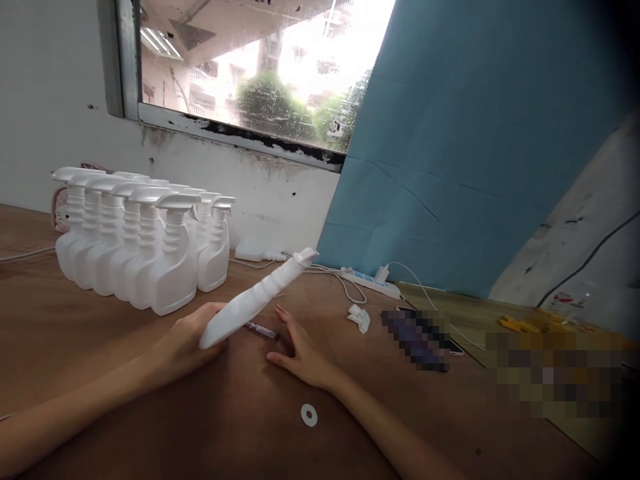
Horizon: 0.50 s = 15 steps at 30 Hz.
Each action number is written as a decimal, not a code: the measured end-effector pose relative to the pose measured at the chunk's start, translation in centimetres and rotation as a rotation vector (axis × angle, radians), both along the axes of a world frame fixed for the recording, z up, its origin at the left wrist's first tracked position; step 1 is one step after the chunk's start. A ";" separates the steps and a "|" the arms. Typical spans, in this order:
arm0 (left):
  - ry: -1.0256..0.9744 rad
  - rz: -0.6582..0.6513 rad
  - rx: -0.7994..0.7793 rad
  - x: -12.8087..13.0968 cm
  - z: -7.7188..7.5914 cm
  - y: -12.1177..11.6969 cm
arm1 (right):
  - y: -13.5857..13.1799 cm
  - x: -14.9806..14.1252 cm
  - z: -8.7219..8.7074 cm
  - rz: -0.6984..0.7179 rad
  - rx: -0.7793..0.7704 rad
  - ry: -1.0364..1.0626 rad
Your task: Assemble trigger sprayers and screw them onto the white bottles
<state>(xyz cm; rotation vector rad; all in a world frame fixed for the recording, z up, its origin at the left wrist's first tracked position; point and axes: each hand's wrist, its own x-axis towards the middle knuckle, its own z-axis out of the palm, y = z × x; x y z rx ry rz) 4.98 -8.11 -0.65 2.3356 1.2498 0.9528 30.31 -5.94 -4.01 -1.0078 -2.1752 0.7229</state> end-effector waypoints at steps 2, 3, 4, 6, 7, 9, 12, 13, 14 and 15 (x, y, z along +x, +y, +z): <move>-0.013 0.043 0.000 -0.1 -0.2 0.4 | 0.7 0.6 0.3 -0.019 0.076 -0.227; -0.019 0.060 0.005 -0.2 -0.3 0.7 | 0.9 0.7 0.5 -0.019 0.092 -0.306; -0.022 0.078 0.005 -0.3 -0.5 0.9 | 1.2 0.7 0.6 -0.016 0.097 -0.363; -0.028 0.125 -0.009 -0.5 -0.8 1.4 | 2.0 0.4 0.8 0.004 0.104 -0.438; -0.026 0.157 -0.026 -0.6 -0.9 1.7 | 2.6 0.2 0.9 0.018 0.108 -0.464; 0.002 0.229 -0.082 -1.0 -1.3 2.3 | 3.9 -0.4 0.9 0.044 0.111 -0.500; 0.058 0.292 -0.176 -1.5 -1.8 3.0 | 6.2 -1.3 0.7 0.059 0.100 -0.535; 0.065 0.293 -0.202 -1.7 -1.9 3.1 | 6.8 -1.5 0.7 0.066 0.093 -0.548; 0.065 0.287 -0.221 -1.8 -1.9 3.2 | 7.2 -1.6 0.7 0.073 0.089 -0.558; 0.062 0.278 -0.232 -1.8 -1.8 3.2 | 7.6 -1.6 0.6 0.079 0.089 -0.564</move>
